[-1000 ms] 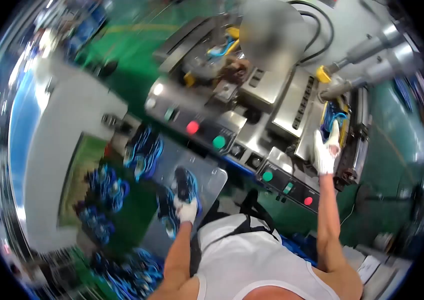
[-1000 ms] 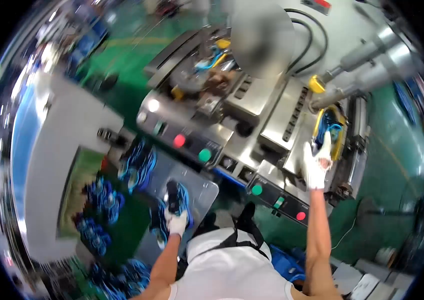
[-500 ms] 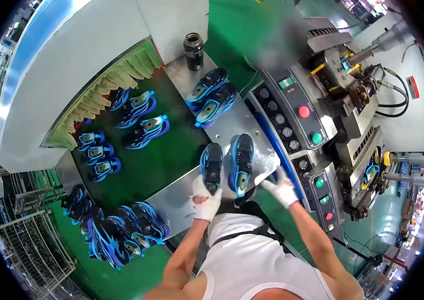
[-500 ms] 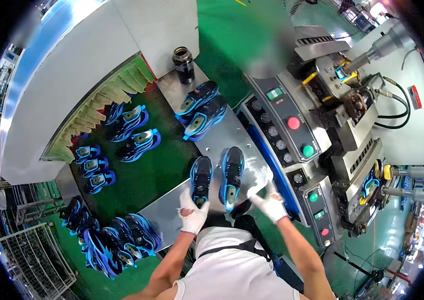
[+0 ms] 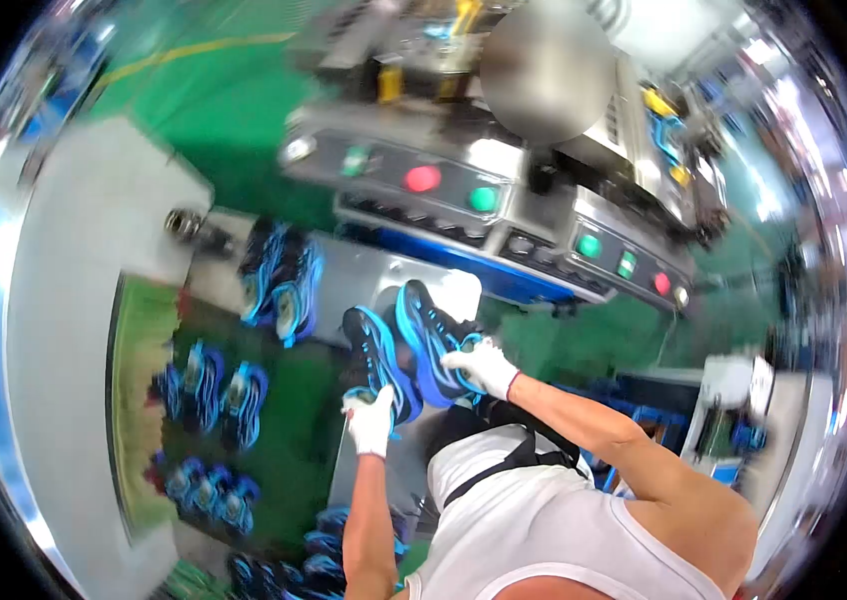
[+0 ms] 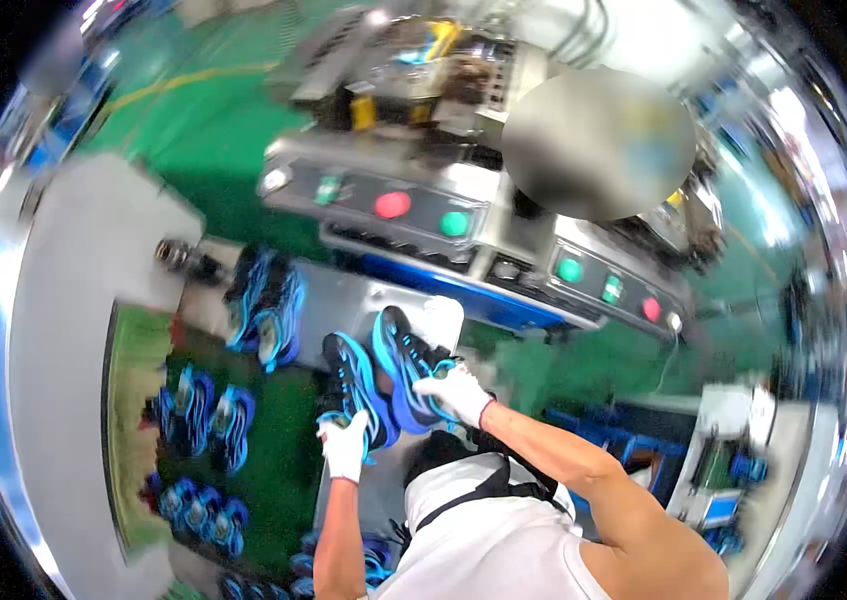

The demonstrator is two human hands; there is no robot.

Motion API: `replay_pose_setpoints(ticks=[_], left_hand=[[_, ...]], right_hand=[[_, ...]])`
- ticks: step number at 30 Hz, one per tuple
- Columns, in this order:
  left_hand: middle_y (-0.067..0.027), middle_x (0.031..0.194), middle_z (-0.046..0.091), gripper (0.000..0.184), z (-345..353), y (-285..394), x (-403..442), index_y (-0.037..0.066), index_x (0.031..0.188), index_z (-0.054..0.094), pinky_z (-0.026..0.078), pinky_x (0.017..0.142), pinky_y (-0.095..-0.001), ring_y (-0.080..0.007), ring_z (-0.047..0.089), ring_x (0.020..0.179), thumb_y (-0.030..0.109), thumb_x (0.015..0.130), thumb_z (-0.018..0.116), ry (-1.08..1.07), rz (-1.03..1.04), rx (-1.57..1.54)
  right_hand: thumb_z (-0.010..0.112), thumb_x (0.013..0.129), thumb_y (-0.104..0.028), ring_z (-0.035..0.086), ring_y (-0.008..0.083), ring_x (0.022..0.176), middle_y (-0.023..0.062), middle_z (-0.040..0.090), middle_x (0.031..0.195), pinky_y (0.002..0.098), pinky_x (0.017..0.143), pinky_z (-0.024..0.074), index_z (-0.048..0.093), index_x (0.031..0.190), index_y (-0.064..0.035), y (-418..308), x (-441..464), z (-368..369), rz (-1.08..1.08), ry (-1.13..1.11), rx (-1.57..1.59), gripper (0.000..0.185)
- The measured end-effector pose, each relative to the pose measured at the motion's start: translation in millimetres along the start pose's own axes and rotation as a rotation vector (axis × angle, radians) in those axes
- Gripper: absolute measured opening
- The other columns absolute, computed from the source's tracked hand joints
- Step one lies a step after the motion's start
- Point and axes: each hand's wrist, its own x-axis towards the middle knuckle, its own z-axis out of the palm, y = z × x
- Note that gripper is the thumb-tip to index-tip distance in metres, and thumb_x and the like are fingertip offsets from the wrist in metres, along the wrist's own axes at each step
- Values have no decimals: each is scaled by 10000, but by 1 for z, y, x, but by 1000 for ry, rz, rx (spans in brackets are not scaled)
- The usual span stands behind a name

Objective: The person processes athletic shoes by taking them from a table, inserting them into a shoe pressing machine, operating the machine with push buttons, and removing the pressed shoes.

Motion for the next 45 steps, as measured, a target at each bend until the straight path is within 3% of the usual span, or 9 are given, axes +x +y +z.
replay_pose_setpoints(ticks=[6, 9, 13, 22, 27, 35, 40, 42, 45], left_hand=[[-317, 1196, 669, 830, 33, 105, -58, -133, 1198, 575, 516, 995, -471, -412, 669, 1138, 523, 775, 857, -426, 380, 345], [-328, 1200, 657, 821, 20, 110, -95, -131, 1225, 545, 515, 993, -481, -415, 669, 1117, 501, 792, 839, -497, 663, 515], [-304, 1374, 599, 952, 89, 152, -189, -112, 1414, 479, 462, 1091, -453, -417, 597, 1274, 505, 784, 836, -705, 877, 763], [-206, 1297, 678, 730, 268, 226, -440, -4, 1364, 615, 464, 1058, -446, -354, 633, 1177, 336, 768, 862, -1234, 1372, 608], [-303, 1317, 643, 834, 339, 305, -572, -92, 1346, 574, 474, 1057, -479, -414, 629, 1231, 456, 764, 813, -1134, 1706, 629], [-294, 1316, 644, 714, 498, 359, -701, -18, 1236, 620, 514, 1039, -470, -420, 661, 1192, 497, 751, 714, -1041, 2043, 967], [-294, 1293, 661, 768, 501, 359, -706, -36, 1339, 581, 512, 1041, -446, -401, 656, 1209, 439, 759, 745, -1104, 2049, 977], [-285, 1208, 663, 793, 476, 343, -667, -33, 1335, 587, 506, 1037, -472, -440, 628, 1199, 519, 795, 773, -1122, 2191, 249], [-251, 1165, 678, 513, 368, 310, -582, -11, 1258, 630, 522, 1010, -494, -437, 638, 1147, 293, 863, 751, -1082, 2237, -313]], right_hand=[[863, 785, -535, 456, 112, 429, 7, 546, 528, 306, 415, 344, 625, 584, -121, 57, -127, -54, 105, 286, 580, 518], [848, 668, -712, 631, 199, 622, 146, 682, 817, 335, 540, 495, 554, 1206, 180, 102, -177, -21, 200, 473, 714, 1083], [893, 709, -584, 421, 113, 440, -1, 506, 548, 333, 407, 303, 624, 636, -61, 169, -277, -74, 166, 806, 1132, 593], [846, 854, -226, 681, 117, 834, 56, 766, 1025, 312, 750, 548, 777, 959, -26, 365, -438, -117, 19, 1639, 1605, 236], [861, 797, -312, 658, 240, 1083, 140, 715, 1163, 405, 1003, 511, 620, 1287, 61, 432, -573, -134, 926, 1829, 930, 662], [629, 900, -501, 655, 468, 1131, 345, 666, 1193, 499, 999, 498, 496, 1403, 116, 530, -634, -183, 1270, 1547, 250, 808], [679, 929, -497, 655, 451, 1161, 306, 666, 1250, 494, 1006, 492, 526, 1378, 43, 511, -639, -181, 1234, 1582, 343, 719], [672, 1009, -321, 529, 384, 1399, 281, 511, 1522, 437, 1143, 437, 371, 1585, -5, 521, -615, -162, 1142, 1801, -568, 722], [607, 1048, -143, 505, 358, 1425, 276, 471, 1560, 460, 1195, 413, 349, 1576, 60, 405, -548, -203, 332, 2159, 36, 621]])
